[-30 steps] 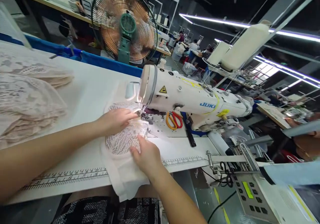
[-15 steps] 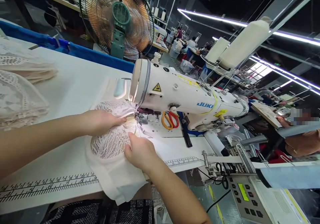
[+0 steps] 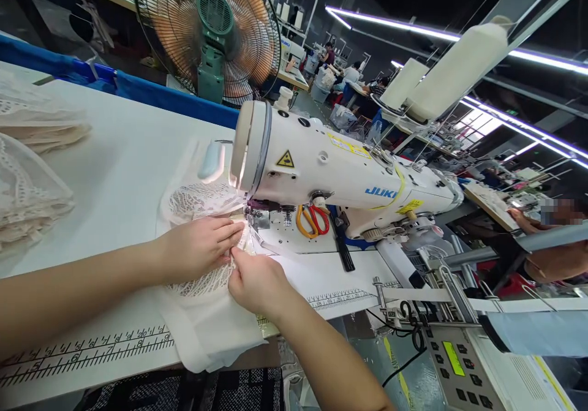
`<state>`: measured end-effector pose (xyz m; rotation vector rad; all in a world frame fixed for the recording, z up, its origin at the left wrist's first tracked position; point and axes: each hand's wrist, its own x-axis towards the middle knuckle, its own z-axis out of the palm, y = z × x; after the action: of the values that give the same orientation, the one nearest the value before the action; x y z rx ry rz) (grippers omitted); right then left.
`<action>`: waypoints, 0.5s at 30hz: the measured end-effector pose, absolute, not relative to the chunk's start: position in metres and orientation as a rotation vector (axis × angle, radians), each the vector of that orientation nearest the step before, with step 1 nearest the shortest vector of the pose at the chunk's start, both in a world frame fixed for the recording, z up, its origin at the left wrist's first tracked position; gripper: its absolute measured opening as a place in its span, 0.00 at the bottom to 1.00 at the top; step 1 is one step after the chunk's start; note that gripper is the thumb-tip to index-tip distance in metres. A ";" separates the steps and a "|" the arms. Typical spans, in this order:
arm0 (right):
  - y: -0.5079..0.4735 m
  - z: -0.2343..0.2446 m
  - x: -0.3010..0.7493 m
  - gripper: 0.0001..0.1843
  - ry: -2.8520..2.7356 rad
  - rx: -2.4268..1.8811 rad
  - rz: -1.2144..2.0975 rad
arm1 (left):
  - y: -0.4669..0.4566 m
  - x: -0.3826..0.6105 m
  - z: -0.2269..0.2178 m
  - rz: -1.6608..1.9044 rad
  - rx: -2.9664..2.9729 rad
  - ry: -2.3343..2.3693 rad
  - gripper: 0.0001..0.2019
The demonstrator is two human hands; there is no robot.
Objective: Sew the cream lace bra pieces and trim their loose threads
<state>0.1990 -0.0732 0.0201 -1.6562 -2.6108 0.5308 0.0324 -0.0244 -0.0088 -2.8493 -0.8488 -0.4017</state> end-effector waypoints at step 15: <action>-0.068 0.022 0.206 0.19 -2.586 -1.787 0.444 | -0.021 0.042 -0.010 -0.309 -2.811 -1.090 0.20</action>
<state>0.2061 -0.0680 0.0217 -1.7868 -2.5855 0.4437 0.0419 -0.0207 -0.0101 -2.8105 -1.0904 -0.3091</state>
